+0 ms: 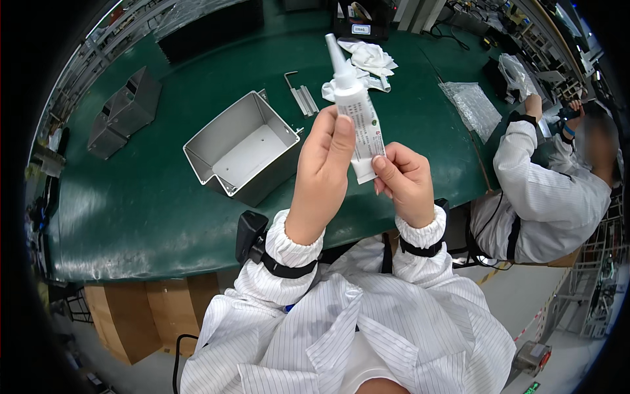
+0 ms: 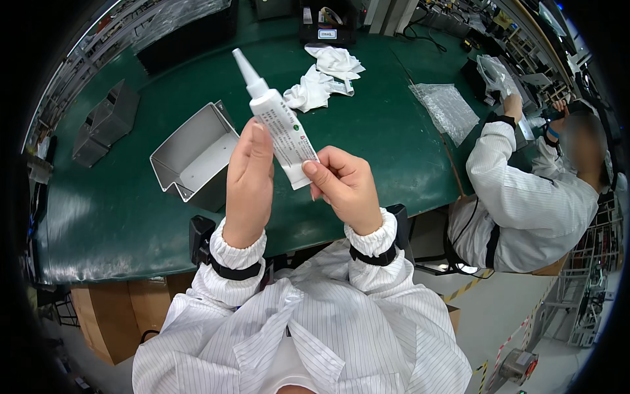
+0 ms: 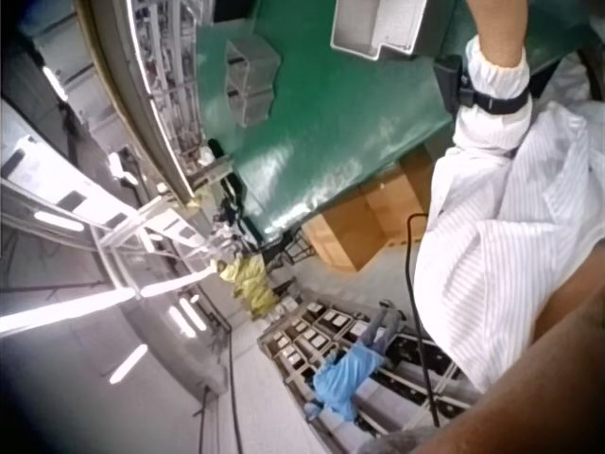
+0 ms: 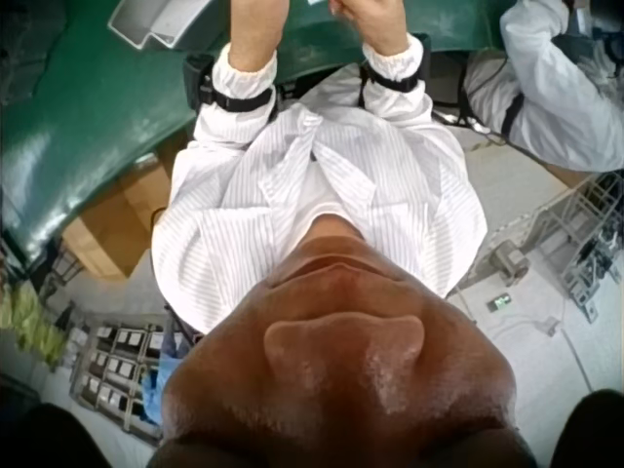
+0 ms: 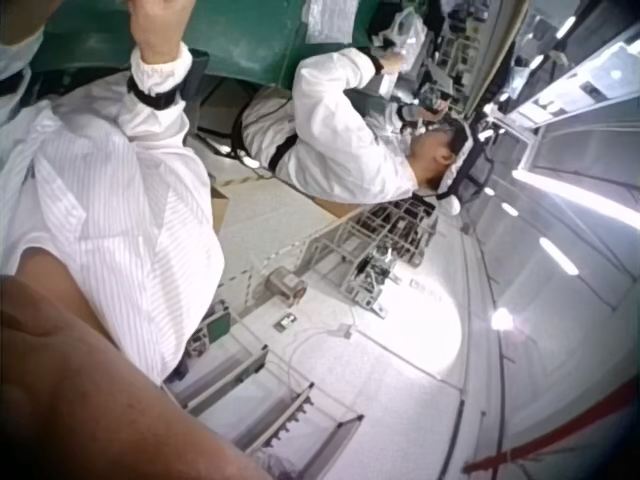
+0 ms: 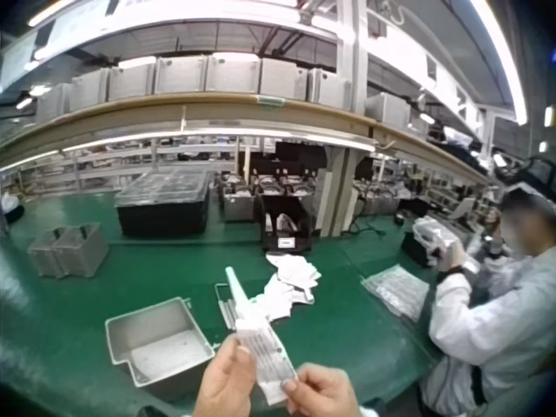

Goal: Applying glue to small components and assembling them into a metal enclosure.

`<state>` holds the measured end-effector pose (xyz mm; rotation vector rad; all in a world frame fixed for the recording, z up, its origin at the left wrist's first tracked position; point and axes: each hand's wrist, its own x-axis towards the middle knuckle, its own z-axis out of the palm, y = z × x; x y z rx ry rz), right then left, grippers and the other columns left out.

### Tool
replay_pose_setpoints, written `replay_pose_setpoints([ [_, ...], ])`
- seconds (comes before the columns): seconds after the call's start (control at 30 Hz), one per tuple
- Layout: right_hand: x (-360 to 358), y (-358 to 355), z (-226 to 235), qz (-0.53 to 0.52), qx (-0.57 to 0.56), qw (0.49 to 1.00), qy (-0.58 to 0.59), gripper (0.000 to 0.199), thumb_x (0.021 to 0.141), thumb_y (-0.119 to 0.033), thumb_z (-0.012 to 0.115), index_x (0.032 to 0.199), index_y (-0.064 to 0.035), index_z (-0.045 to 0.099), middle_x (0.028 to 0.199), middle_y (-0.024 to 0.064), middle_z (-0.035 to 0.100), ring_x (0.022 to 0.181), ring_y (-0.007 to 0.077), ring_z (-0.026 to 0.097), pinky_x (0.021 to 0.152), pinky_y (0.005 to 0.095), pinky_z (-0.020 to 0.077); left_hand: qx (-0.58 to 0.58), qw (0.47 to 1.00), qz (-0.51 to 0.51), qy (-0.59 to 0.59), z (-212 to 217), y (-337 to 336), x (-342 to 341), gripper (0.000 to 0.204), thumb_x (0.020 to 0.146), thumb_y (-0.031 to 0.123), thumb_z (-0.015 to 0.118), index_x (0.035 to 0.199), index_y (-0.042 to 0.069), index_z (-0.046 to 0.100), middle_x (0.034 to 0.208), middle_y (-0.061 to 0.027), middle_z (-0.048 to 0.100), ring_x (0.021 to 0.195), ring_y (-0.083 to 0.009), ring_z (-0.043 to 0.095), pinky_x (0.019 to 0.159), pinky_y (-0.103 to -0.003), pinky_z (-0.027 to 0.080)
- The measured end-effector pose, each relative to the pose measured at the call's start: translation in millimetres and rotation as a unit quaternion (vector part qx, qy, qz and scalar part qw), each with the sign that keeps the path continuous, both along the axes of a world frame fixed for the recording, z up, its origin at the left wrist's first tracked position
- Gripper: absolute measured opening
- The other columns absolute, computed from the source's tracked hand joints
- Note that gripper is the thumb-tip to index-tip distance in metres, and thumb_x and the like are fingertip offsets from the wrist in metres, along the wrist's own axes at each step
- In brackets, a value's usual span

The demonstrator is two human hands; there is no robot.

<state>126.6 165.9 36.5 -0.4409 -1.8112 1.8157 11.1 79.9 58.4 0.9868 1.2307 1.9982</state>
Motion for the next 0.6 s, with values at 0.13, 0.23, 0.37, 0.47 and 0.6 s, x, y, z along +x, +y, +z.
replay_pose_setpoints([
  [0.13,-13.1,-18.7,-11.6,-0.067,-0.029,0.996,0.053,0.023,0.09,-0.021,0.058,0.076,-0.0034,0.056,0.056,-0.0015,0.053,0.047,0.0013,0.04,0.043,0.0168,0.0275,-0.08,0.993,0.024,0.088,-26.9,-24.1,-5.1,0.02,0.09,0.017,0.057,0.092,-0.003,0.054,0.078,-0.0051,0.06,0.07,-0.0069,0.054,0.059,-0.021,0.043],
  [0.23,-24.9,-30.8,-16.9,-0.076,-0.018,0.993,0.091,0.025,0.09,-0.021,0.058,0.073,-0.003,0.054,0.055,-0.0028,0.049,0.047,0.0014,0.041,0.042,0.0183,0.0294,-0.109,0.981,0.076,0.143,-29.1,-38.3,-4.3,0.018,0.088,0.013,0.06,0.08,-0.002,0.054,0.065,-0.0014,0.055,0.059,-0.005,0.048,0.051,-0.02,0.037],
  [0.37,-26.5,-30.6,-29.4,-0.029,0.065,0.997,0.035,0.03,0.091,-0.022,0.057,0.072,0.001,0.058,0.056,-0.0002,0.052,0.05,0.0035,0.046,0.043,0.0209,0.0345,-0.117,0.965,0.134,0.195,-29.5,-45.5,-9.0,0.02,0.085,0.01,0.061,0.071,-0.002,0.052,0.057,-0.0064,0.051,0.05,-0.007,0.045,0.046,-0.023,0.036],
  [0.47,-28.2,-39.1,-23.3,0.009,0.068,0.996,0.053,0.031,0.091,-0.023,0.057,0.073,0.002,0.06,0.058,0.0012,0.054,0.049,0.005,0.046,0.043,0.0216,0.0351,-0.103,0.981,0.082,0.143,-36.8,-51.4,-15.8,0.021,0.086,0.011,0.059,0.07,-0.002,0.051,0.056,-0.006,0.049,0.05,-0.0066,0.041,0.045,-0.023,0.033],
  [0.6,-26.7,-36.4,-32.1,0.044,0.06,0.996,0.055,0.037,0.094,-0.025,0.049,0.072,0.0016,0.061,0.054,0.0017,0.053,0.047,0.0061,0.048,0.042,0.022,0.0352,-0.084,0.995,0.008,0.056,-33.9,-57.7,-15.8,0.024,0.088,0.011,0.057,0.068,-0.002,0.051,0.057,-0.0028,0.049,0.053,-0.0049,0.04,0.046,-0.022,0.032],
])
